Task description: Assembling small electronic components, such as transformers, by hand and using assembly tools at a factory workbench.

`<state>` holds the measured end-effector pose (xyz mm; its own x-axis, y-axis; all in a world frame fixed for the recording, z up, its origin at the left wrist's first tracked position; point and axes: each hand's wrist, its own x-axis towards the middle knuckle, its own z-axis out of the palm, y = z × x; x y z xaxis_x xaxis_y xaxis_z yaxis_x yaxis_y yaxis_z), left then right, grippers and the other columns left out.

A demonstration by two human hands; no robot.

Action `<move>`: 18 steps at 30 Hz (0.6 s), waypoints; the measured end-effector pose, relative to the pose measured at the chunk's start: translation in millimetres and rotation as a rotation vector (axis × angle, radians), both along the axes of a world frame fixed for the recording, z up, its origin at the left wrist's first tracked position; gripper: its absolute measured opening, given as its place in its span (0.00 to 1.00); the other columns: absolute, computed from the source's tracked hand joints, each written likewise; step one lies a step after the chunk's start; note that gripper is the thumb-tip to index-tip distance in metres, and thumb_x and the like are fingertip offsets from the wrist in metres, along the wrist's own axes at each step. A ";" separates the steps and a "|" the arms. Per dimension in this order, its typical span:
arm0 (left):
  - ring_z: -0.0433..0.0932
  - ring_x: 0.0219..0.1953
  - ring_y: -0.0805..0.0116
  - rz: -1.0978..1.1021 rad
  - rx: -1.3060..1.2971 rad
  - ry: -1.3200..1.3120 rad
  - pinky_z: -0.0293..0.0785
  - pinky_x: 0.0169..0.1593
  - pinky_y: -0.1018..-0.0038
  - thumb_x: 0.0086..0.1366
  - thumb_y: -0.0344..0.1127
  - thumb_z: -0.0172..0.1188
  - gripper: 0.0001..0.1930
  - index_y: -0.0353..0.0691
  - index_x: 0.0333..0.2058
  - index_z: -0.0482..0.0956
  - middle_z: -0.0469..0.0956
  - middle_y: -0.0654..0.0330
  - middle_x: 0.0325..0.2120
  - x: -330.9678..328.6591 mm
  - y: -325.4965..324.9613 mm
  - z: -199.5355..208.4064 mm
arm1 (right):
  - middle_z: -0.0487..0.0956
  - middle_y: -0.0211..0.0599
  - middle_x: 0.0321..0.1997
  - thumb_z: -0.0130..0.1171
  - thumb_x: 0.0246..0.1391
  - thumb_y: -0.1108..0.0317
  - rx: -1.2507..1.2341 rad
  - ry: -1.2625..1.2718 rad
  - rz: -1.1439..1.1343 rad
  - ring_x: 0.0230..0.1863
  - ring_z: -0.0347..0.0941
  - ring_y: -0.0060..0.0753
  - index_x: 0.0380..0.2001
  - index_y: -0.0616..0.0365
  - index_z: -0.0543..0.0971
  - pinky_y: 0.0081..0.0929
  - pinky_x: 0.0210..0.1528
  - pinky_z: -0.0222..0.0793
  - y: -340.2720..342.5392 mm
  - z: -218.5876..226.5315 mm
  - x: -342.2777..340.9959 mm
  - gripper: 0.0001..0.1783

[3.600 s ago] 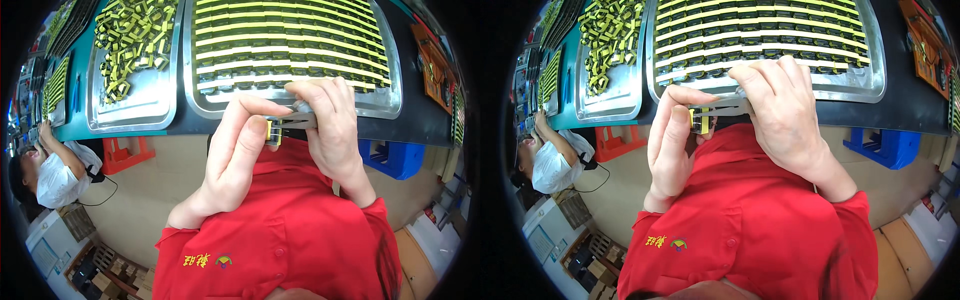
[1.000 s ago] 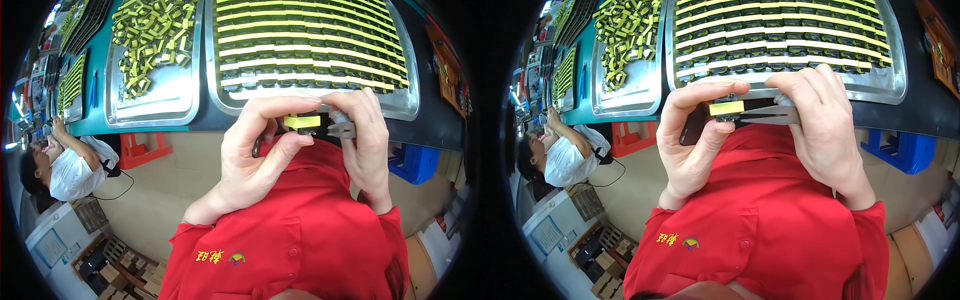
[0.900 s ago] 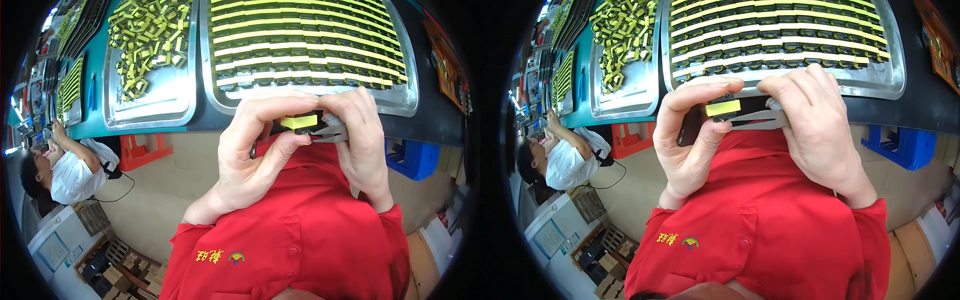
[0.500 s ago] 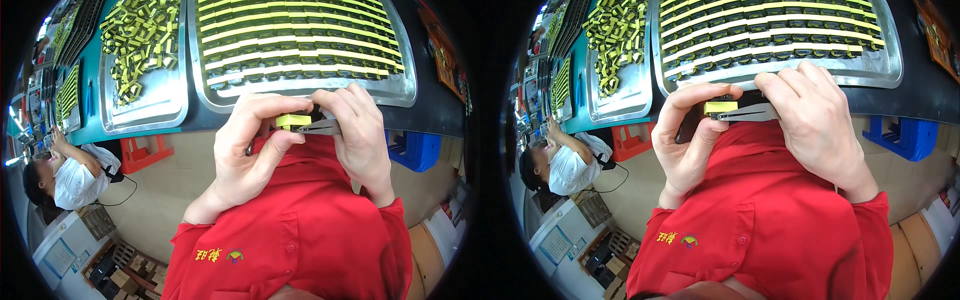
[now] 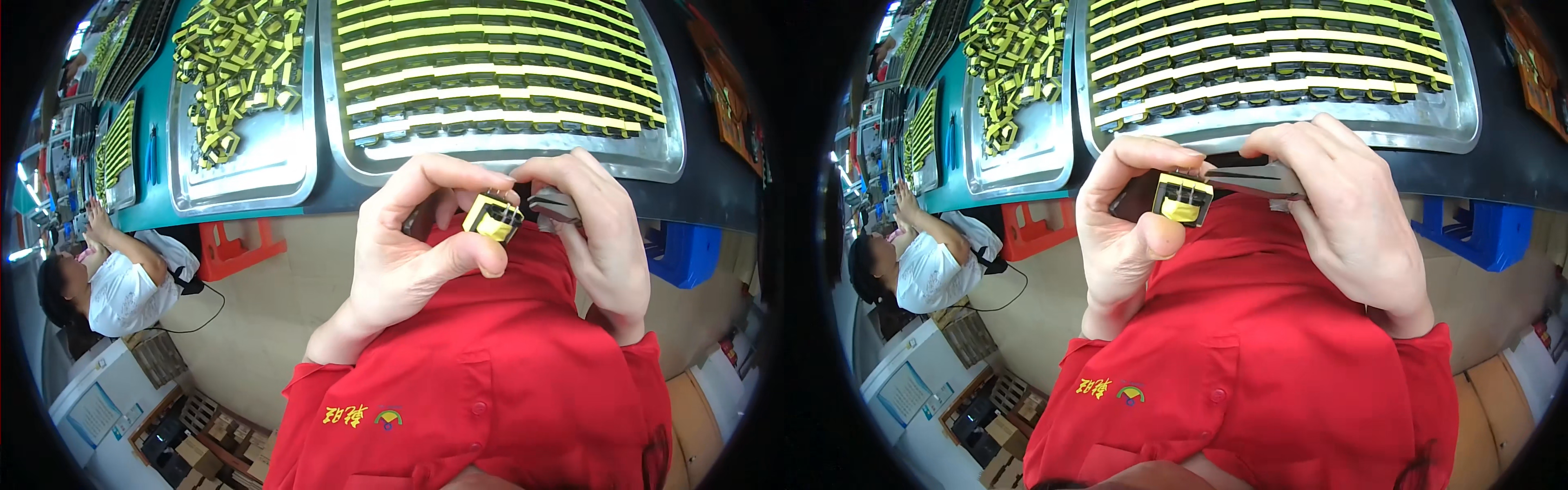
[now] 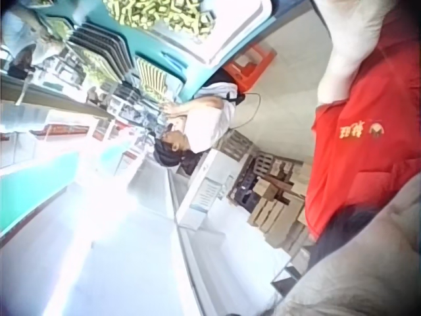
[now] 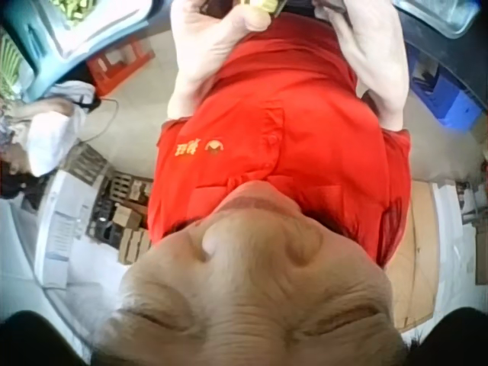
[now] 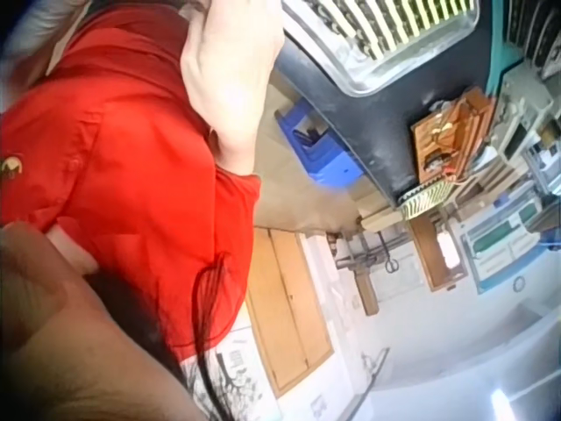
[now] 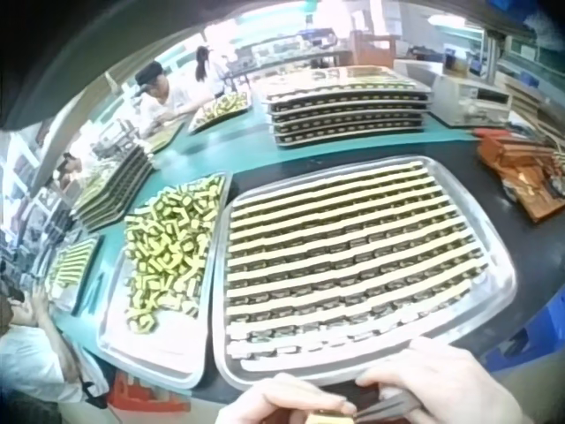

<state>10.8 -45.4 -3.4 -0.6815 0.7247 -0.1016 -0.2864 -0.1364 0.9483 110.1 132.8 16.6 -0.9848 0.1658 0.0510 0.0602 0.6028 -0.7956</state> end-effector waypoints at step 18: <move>0.75 0.39 0.70 0.010 0.051 -0.166 0.70 0.48 0.75 0.48 0.62 0.70 0.37 0.33 0.42 0.74 0.74 0.58 0.35 2.8 3.7 1.2 | 0.76 0.42 0.34 0.51 0.33 0.88 0.032 0.083 0.019 0.36 0.72 0.46 0.39 0.62 0.76 0.35 0.39 0.67 -4.6 -7.7 1.3 0.24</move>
<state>13.6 -41.7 -2.2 -0.6657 0.7250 -0.1766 -0.4368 -0.1866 0.8800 111.3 128.2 8.9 -0.9800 0.1439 0.1373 -0.0167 0.6282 -0.7779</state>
